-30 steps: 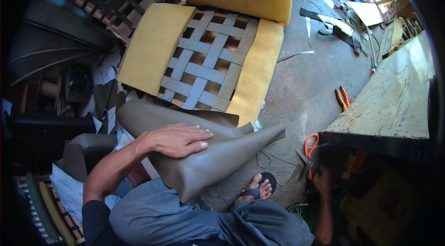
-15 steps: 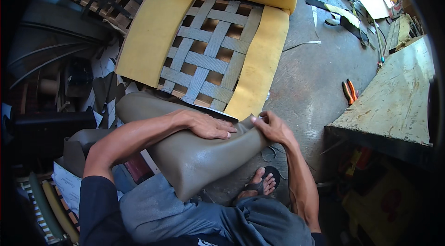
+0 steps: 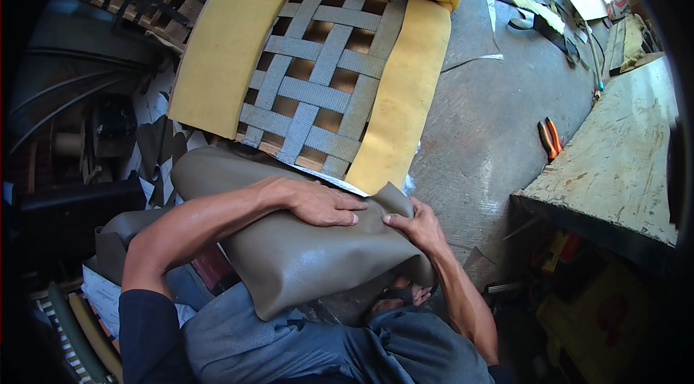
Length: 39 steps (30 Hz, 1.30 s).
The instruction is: The person fits leather upholstery pieces over the foam padding of a chair frame. Then, the person aligns pattern templates with leather pieces on a workbench and tests them against the chair cushion.
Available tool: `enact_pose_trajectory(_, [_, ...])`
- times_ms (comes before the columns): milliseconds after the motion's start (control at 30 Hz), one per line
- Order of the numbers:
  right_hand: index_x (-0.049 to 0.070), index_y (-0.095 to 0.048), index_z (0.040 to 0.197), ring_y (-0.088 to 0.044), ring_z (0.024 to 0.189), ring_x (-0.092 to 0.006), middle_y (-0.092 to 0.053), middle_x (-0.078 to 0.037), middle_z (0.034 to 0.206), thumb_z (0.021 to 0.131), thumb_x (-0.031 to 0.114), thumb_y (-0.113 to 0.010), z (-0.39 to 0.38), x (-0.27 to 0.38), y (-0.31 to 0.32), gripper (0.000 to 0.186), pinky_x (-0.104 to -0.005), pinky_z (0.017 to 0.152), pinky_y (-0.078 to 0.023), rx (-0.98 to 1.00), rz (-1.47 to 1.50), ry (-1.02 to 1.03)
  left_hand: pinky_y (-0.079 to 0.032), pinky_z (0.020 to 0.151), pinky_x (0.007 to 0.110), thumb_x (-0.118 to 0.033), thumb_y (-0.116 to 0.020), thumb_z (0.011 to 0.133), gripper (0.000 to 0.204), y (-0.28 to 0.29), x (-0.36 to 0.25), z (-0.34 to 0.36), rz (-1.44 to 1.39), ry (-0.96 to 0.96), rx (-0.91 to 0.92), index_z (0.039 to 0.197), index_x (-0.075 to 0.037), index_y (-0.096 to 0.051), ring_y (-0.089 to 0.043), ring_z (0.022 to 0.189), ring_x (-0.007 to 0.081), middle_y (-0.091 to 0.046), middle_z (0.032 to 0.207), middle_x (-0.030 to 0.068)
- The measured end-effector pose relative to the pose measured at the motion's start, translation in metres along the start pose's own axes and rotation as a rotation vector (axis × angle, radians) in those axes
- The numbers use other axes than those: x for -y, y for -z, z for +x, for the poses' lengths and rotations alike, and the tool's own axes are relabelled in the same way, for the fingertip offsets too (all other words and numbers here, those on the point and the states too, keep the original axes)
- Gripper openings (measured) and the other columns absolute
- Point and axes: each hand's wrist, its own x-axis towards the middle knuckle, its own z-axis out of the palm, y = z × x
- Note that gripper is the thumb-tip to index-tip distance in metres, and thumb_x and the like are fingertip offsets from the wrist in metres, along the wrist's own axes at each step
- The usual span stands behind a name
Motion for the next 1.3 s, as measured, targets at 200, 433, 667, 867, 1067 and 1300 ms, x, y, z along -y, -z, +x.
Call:
enact_pose_trajectory(200, [0.008, -0.059, 0.084, -0.051, 0.056, -0.0301, -0.05, -0.01, 0.061, 0.081, 0.011, -0.07, -0.053, 0.002, -0.021, 0.013, -0.0444, 0.051, -0.041, -0.291, -0.548, 0.78, -0.02, 0.121, 0.046, -0.051, -0.03, 0.104, 0.07, 0.01, -0.015, -0.005, -0.051, 0.008, 0.033, 0.158, -0.007, -0.023, -0.025, 0.149, 0.0345, -0.028, 0.161, 0.0191])
enact_pose_trajectory(433, [0.006, -0.068, 0.09, -0.061, 0.059, -0.0302, -0.061, -0.014, 0.062, 0.087, 0.037, -0.072, -0.024, -0.002, -0.011, 0.032, -0.0403, 0.057, -0.047, -0.167, -0.232, 0.317, -0.02, 0.122, 0.047, -0.05, -0.031, 0.104, 0.069, 0.0, -0.004, 0.006, -0.008, 0.007, -0.014, 0.157, -0.005, -0.025, -0.024, 0.15, 0.0336, -0.029, 0.16, 0.0183])
enact_pose_trajectory(667, [0.007, -0.069, 0.08, -0.062, 0.067, -0.0454, -0.062, -0.023, 0.067, 0.089, 0.057, -0.063, 0.011, -0.025, -0.007, 0.052, -0.0519, 0.063, -0.047, -0.344, -0.403, 0.117, -0.02, 0.122, 0.044, -0.048, -0.033, 0.104, 0.068, 0.004, -0.004, 0.015, -0.073, 0.052, -0.017, 0.154, -0.002, -0.031, -0.026, 0.149, 0.0323, -0.032, 0.159, 0.0179])
enact_pose_trajectory(867, [0.008, -0.062, 0.072, -0.062, 0.059, -0.0431, -0.059, -0.021, 0.059, 0.093, 0.05, -0.062, 0.006, -0.04, -0.016, 0.047, -0.051, 0.055, -0.045, -0.536, -0.539, 0.253, -0.023, 0.121, 0.046, -0.052, -0.032, 0.103, 0.068, 0.002, -0.011, 0.016, -0.015, 0.088, -0.021, 0.155, -0.007, -0.032, -0.029, 0.148, 0.0328, -0.032, 0.159, 0.0165])
enact_pose_trajectory(1067, [0.009, -0.063, 0.071, -0.061, 0.057, -0.0429, -0.059, -0.021, 0.058, 0.094, 0.051, -0.061, -0.003, -0.041, -0.015, 0.048, -0.0514, 0.053, -0.046, -0.592, -0.553, 0.232, -0.019, 0.121, 0.053, -0.054, -0.031, 0.103, 0.07, -0.005, -0.017, 0.013, -0.062, 0.089, -0.053, 0.156, -0.008, -0.03, -0.027, 0.149, 0.0333, -0.032, 0.16, 0.0164])
enact_pose_trajectory(1300, [0.01, -0.065, 0.073, -0.062, 0.059, -0.045, -0.06, -0.022, 0.059, 0.093, 0.054, -0.06, 0.018, -0.054, -0.026, 0.049, -0.0524, 0.055, -0.047, -0.643, -0.567, 0.264, -0.021, 0.122, 0.039, -0.056, -0.031, 0.104, 0.071, 0.005, 0.003, 0.011, -0.209, -0.016, -0.019, 0.154, -0.005, -0.031, -0.027, 0.148, 0.0329, -0.032, 0.159, 0.0175])
